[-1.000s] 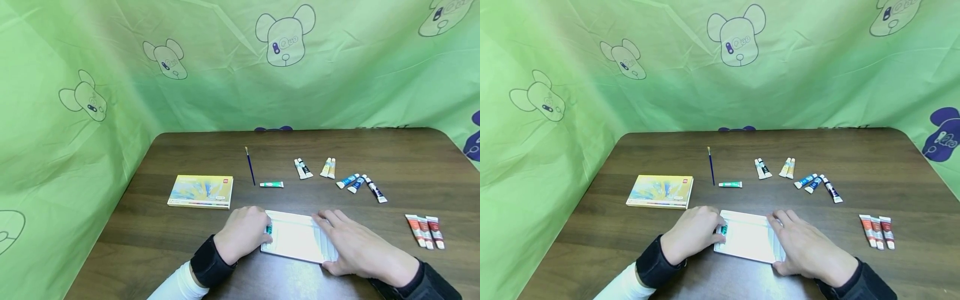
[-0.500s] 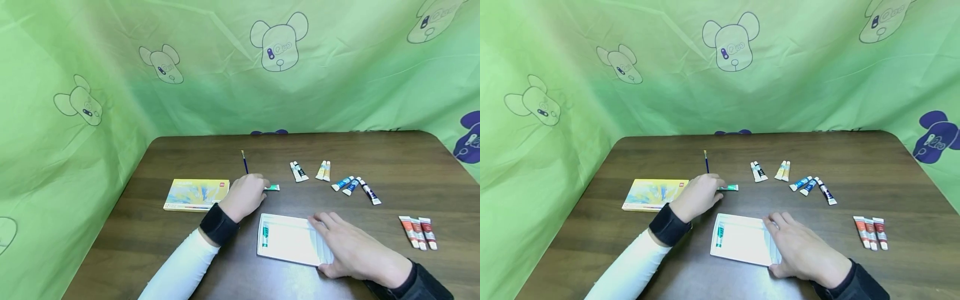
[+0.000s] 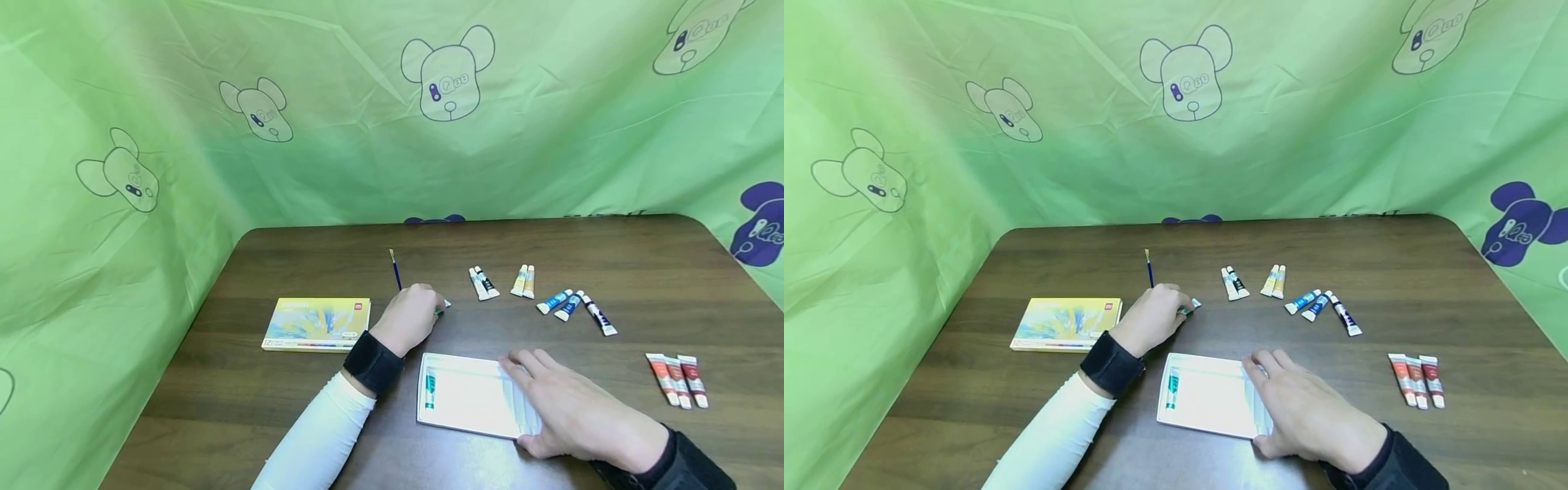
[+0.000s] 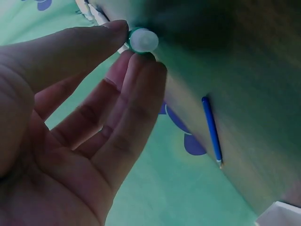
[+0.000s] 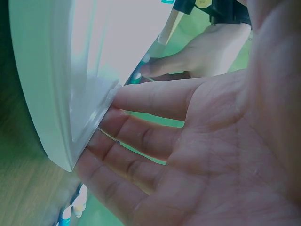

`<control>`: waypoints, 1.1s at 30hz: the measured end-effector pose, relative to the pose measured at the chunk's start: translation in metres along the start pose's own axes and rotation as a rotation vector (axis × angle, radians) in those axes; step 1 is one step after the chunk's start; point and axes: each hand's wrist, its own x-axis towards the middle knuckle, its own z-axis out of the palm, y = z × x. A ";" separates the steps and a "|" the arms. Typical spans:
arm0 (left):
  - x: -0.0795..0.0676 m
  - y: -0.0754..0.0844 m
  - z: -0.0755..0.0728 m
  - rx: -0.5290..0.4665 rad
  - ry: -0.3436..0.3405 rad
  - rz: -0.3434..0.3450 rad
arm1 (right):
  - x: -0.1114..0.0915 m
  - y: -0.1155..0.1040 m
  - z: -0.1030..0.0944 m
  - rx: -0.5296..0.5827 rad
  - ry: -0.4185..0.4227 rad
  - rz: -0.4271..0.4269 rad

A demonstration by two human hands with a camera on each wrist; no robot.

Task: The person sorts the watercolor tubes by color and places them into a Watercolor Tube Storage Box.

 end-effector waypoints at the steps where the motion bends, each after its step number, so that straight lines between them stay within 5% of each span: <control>1: 0.000 0.000 0.000 -0.006 -0.001 -0.007 | 0.000 0.000 0.000 0.001 -0.001 0.001; 9: 0.000 -0.006 -0.004 -0.037 0.010 -0.032 | -0.001 0.000 0.000 0.004 -0.014 0.004; 13: 0.000 -0.016 -0.007 0.009 0.011 0.042 | -0.001 -0.001 0.000 0.013 -0.033 0.013; 19: 0.001 -0.021 -0.003 0.031 -0.094 0.184 | -0.003 -0.002 0.000 0.009 -0.019 0.011; 28: 0.004 -0.016 -0.001 0.115 -0.062 0.222 | 0.000 0.000 -0.003 0.015 -0.033 0.025; 33: -0.001 -0.013 0.003 0.068 -0.092 0.215 | 0.001 0.000 -0.002 0.028 -0.055 0.027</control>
